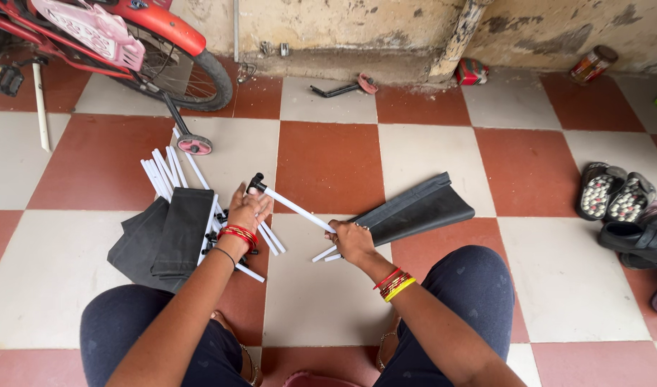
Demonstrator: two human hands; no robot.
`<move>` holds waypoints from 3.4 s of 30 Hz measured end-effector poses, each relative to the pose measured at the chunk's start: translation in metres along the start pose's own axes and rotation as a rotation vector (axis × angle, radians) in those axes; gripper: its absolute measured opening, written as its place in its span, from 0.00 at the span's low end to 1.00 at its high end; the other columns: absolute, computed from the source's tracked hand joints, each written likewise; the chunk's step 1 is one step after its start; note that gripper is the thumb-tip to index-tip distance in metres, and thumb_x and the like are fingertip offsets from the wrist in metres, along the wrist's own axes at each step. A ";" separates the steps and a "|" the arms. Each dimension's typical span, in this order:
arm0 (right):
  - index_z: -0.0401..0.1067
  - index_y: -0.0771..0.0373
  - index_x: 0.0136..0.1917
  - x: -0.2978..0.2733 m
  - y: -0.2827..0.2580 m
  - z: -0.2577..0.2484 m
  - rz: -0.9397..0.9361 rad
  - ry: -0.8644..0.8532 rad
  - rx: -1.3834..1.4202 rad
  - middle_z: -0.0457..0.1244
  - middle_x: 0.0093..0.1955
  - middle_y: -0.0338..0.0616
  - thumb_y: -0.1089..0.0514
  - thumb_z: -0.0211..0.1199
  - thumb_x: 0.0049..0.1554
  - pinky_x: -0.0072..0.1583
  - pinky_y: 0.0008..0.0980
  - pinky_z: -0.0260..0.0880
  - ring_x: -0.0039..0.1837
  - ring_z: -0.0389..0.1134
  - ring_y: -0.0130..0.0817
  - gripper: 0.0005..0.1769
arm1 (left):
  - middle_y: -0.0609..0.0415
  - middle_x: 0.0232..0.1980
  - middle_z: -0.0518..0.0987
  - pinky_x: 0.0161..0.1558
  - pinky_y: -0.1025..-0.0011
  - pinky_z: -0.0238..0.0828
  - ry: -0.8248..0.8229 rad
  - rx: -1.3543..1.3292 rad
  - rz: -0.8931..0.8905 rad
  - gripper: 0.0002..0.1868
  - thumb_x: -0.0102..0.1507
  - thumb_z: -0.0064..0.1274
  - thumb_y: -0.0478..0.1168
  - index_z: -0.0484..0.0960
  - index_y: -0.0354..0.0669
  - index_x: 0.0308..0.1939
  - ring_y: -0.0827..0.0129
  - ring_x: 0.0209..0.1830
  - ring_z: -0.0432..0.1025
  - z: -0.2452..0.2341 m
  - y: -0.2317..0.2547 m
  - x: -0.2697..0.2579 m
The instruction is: The person assembles a component of a shoe rack by sliding black fabric panels onto white plastic rods and attaching plastic connectors to the ends by hand.
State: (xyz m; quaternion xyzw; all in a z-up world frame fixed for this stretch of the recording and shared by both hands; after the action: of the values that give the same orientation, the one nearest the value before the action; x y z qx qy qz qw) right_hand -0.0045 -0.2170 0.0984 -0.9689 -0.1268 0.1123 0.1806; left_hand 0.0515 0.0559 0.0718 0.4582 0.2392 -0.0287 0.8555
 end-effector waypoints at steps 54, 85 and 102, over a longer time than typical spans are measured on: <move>0.59 0.68 0.55 -0.031 -0.083 -0.069 -0.239 0.113 0.306 0.65 0.58 0.58 0.54 0.53 0.65 0.52 0.53 0.71 0.53 0.69 0.59 0.15 | 0.48 0.43 0.81 0.47 0.65 0.83 -0.211 0.309 -0.128 0.10 0.68 0.52 0.36 0.79 0.32 0.50 0.59 0.42 0.81 0.042 -0.041 0.024; 0.63 0.68 0.61 0.005 -0.075 -0.030 -0.157 0.323 0.644 0.63 0.58 0.55 0.53 0.64 0.60 0.52 0.39 0.74 0.53 0.72 0.46 0.22 | 0.49 0.40 0.82 0.45 0.65 0.84 -0.030 0.051 -0.150 0.09 0.67 0.53 0.38 0.80 0.34 0.45 0.60 0.39 0.81 0.035 -0.063 0.049; 0.63 0.69 0.53 0.008 -0.081 -0.029 -0.305 0.252 0.227 0.67 0.48 0.58 0.57 0.65 0.57 0.42 0.48 0.73 0.41 0.71 0.56 0.18 | 0.48 0.38 0.80 0.41 0.64 0.84 0.011 0.097 -0.207 0.09 0.69 0.51 0.36 0.80 0.32 0.44 0.58 0.34 0.79 0.037 -0.059 0.037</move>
State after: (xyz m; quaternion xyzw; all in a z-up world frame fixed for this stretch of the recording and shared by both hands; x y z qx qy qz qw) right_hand -0.0061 -0.1510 0.1546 -0.9183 -0.2350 -0.0245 0.3177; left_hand 0.0824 -0.0013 0.0279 0.4723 0.2880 -0.1259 0.8235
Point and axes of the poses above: each hand's wrist, its own x-axis towards the middle knuckle, its own z-axis out of the palm, y = z × x, the point moved 2 cm from there along x, towards the middle knuckle
